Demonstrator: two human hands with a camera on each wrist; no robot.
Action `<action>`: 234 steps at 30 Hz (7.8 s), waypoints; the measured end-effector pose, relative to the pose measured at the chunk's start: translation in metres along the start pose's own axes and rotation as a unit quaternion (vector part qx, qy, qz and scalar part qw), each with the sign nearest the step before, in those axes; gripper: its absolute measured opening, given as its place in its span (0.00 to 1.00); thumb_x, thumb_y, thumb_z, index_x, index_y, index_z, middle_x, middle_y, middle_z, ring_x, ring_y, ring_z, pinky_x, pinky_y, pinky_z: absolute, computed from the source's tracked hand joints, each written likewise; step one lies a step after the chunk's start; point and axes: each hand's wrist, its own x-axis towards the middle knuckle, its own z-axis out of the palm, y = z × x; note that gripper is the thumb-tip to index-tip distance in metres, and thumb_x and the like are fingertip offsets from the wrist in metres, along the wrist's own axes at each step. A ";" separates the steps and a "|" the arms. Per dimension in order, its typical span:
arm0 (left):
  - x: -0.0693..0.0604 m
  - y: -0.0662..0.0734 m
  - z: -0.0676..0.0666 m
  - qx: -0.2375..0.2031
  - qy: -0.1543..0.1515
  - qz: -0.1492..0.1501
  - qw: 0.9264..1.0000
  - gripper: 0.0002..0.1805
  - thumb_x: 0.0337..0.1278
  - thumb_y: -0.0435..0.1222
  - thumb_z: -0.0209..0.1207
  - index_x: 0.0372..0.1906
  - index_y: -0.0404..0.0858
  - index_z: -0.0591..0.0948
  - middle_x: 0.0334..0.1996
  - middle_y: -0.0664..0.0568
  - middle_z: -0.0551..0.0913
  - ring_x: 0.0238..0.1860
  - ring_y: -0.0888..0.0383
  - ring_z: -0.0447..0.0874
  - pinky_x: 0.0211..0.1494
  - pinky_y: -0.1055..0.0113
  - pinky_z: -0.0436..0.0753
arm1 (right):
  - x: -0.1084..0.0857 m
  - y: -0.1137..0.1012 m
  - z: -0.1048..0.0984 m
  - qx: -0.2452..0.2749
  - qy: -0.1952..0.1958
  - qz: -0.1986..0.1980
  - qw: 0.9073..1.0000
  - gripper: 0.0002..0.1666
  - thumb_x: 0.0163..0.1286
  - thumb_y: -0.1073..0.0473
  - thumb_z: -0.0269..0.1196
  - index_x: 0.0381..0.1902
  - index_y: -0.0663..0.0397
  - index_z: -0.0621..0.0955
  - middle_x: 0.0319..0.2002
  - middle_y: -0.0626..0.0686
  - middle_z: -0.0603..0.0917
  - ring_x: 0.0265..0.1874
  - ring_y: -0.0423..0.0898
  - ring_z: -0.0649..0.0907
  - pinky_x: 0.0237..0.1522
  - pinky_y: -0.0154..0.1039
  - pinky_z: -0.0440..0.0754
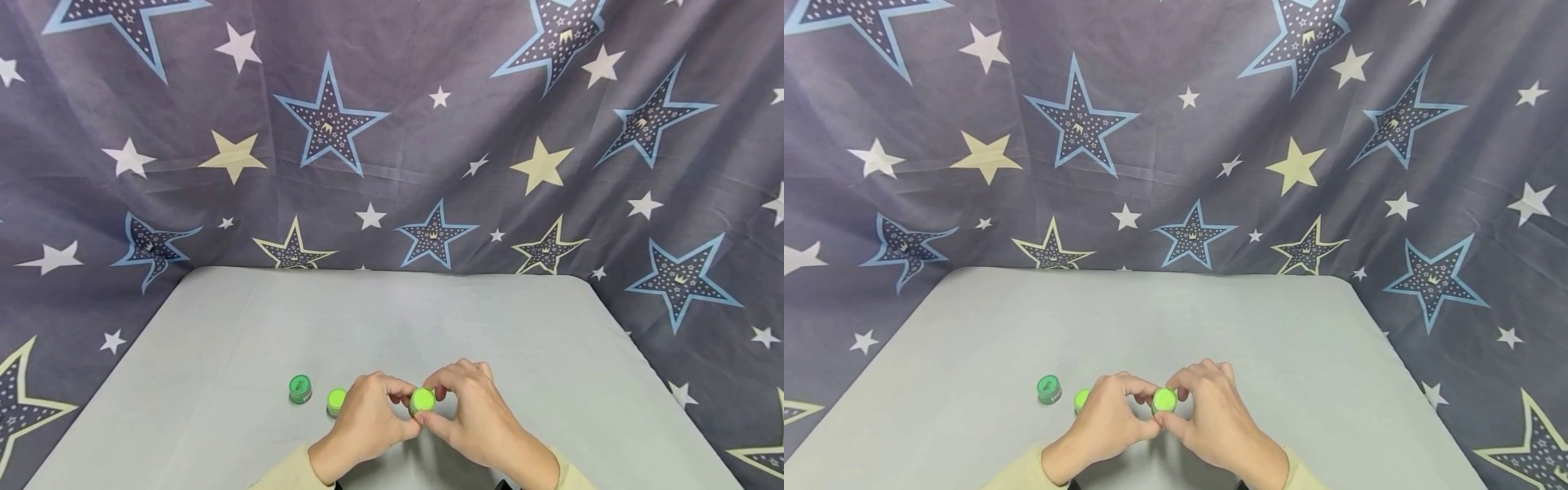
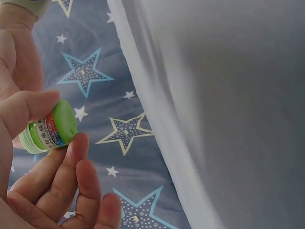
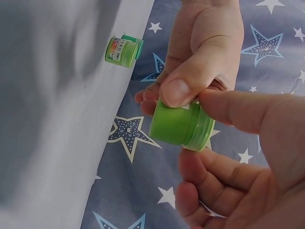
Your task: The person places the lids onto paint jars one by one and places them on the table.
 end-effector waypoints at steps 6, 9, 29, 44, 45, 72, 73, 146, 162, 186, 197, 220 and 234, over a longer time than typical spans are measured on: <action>0.000 0.000 0.000 0.003 0.009 0.003 1.000 0.12 0.38 0.35 0.78 0.32 0.53 0.92 0.26 0.73 0.81 0.34 0.60 0.82 0.37 0.70 0.76 | 0.001 0.003 0.002 -0.017 0.028 -0.016 0.999 0.20 0.49 0.45 0.82 0.34 0.37 0.82 0.28 0.30 0.72 0.31 0.32 0.69 0.41 0.37 0.61; 0.000 0.001 0.000 0.005 0.014 0.005 1.000 0.13 0.38 0.35 0.78 0.33 0.52 0.92 0.26 0.72 0.81 0.35 0.60 0.82 0.38 0.70 0.76 | 0.002 0.004 0.004 -0.025 0.046 -0.025 0.998 0.22 0.47 0.43 0.83 0.32 0.38 0.81 0.27 0.30 0.72 0.30 0.32 0.69 0.40 0.37 0.60; 0.001 -0.002 -0.003 0.014 0.028 0.025 0.999 0.14 0.39 0.37 0.81 0.35 0.52 0.92 0.28 0.71 0.83 0.35 0.62 0.81 0.39 0.69 0.76 | 0.004 0.010 0.002 0.050 0.017 -0.019 0.998 0.30 0.51 0.51 0.82 0.52 0.39 0.84 0.37 0.33 0.80 0.40 0.35 0.76 0.45 0.43 0.63; 0.002 -0.002 -0.004 0.019 0.032 0.018 0.999 0.13 0.39 0.38 0.81 0.35 0.52 0.92 0.26 0.72 0.82 0.34 0.64 0.80 0.38 0.69 0.76 | 0.008 0.015 0.000 0.141 -0.028 -0.017 0.989 0.24 0.55 0.66 0.78 0.48 0.41 0.87 0.43 0.34 0.86 0.41 0.43 0.82 0.48 0.42 0.75; 0.002 -0.001 -0.004 0.019 0.031 0.017 0.999 0.13 0.39 0.38 0.81 0.35 0.52 0.92 0.26 0.72 0.82 0.34 0.63 0.81 0.38 0.69 0.76 | 0.008 0.015 0.000 0.145 -0.027 -0.018 0.989 0.23 0.55 0.66 0.78 0.47 0.41 0.87 0.43 0.35 0.86 0.41 0.43 0.82 0.47 0.41 0.76; 0.001 -0.002 -0.003 0.020 0.037 0.008 0.999 0.14 0.37 0.35 0.80 0.34 0.52 0.92 0.26 0.71 0.82 0.35 0.63 0.81 0.41 0.67 0.76 | 0.005 0.009 0.010 0.057 0.038 0.011 0.998 0.21 0.50 0.50 0.83 0.34 0.37 0.81 0.32 0.32 0.80 0.34 0.34 0.76 0.42 0.39 0.65; 0.001 -0.002 -0.003 0.021 0.037 0.008 0.999 0.14 0.37 0.35 0.80 0.34 0.52 0.92 0.26 0.72 0.82 0.35 0.63 0.80 0.41 0.67 0.76 | 0.005 0.009 0.010 0.055 0.041 0.009 0.998 0.21 0.50 0.50 0.83 0.34 0.38 0.80 0.31 0.32 0.79 0.34 0.35 0.76 0.42 0.39 0.65; 0.002 0.000 -0.005 0.020 0.035 0.008 0.999 0.12 0.39 0.39 0.81 0.33 0.54 0.92 0.26 0.71 0.81 0.35 0.64 0.80 0.38 0.69 0.76 | 0.007 0.015 0.009 0.159 0.003 -0.009 0.987 0.30 0.52 0.64 0.81 0.52 0.40 0.84 0.41 0.38 0.83 0.41 0.39 0.80 0.46 0.39 0.78; 0.001 -0.001 -0.004 0.018 0.037 0.012 0.999 0.12 0.40 0.39 0.81 0.33 0.53 0.92 0.26 0.71 0.81 0.35 0.62 0.81 0.39 0.69 0.76 | 0.006 0.013 0.008 0.174 -0.006 -0.010 0.985 0.22 0.56 0.62 0.79 0.47 0.41 0.86 0.43 0.37 0.85 0.40 0.42 0.81 0.46 0.39 0.77; 0.000 0.001 -0.004 0.012 0.046 0.015 0.999 0.15 0.37 0.36 0.81 0.35 0.51 0.92 0.26 0.72 0.82 0.35 0.60 0.81 0.39 0.69 0.77 | 0.005 0.011 0.016 0.154 0.035 0.071 0.985 0.24 0.47 0.44 0.83 0.34 0.37 0.78 0.30 0.43 0.81 0.33 0.39 0.78 0.38 0.35 0.75; 0.000 0.001 -0.006 0.018 0.044 0.013 0.999 0.14 0.37 0.37 0.82 0.34 0.50 0.92 0.27 0.70 0.82 0.35 0.62 0.81 0.39 0.69 0.77 | 0.005 0.015 0.014 0.139 0.031 0.026 0.989 0.28 0.50 0.44 0.82 0.46 0.37 0.81 0.35 0.38 0.80 0.36 0.39 0.78 0.41 0.37 0.75; 0.000 0.001 -0.005 0.016 0.043 0.008 0.999 0.13 0.37 0.35 0.80 0.32 0.53 0.91 0.25 0.71 0.80 0.35 0.64 0.79 0.38 0.70 0.77 | 0.007 0.013 0.011 0.163 0.016 0.018 0.986 0.19 0.55 0.55 0.81 0.43 0.36 0.86 0.37 0.34 0.85 0.36 0.39 0.80 0.42 0.39 0.73; 0.000 0.001 -0.004 0.011 0.046 0.009 0.999 0.15 0.37 0.36 0.81 0.35 0.50 0.92 0.26 0.71 0.82 0.34 0.63 0.81 0.38 0.69 0.76 | 0.005 0.012 0.017 0.139 0.053 0.046 0.988 0.23 0.48 0.44 0.83 0.33 0.38 0.79 0.29 0.35 0.79 0.32 0.39 0.78 0.37 0.35 0.75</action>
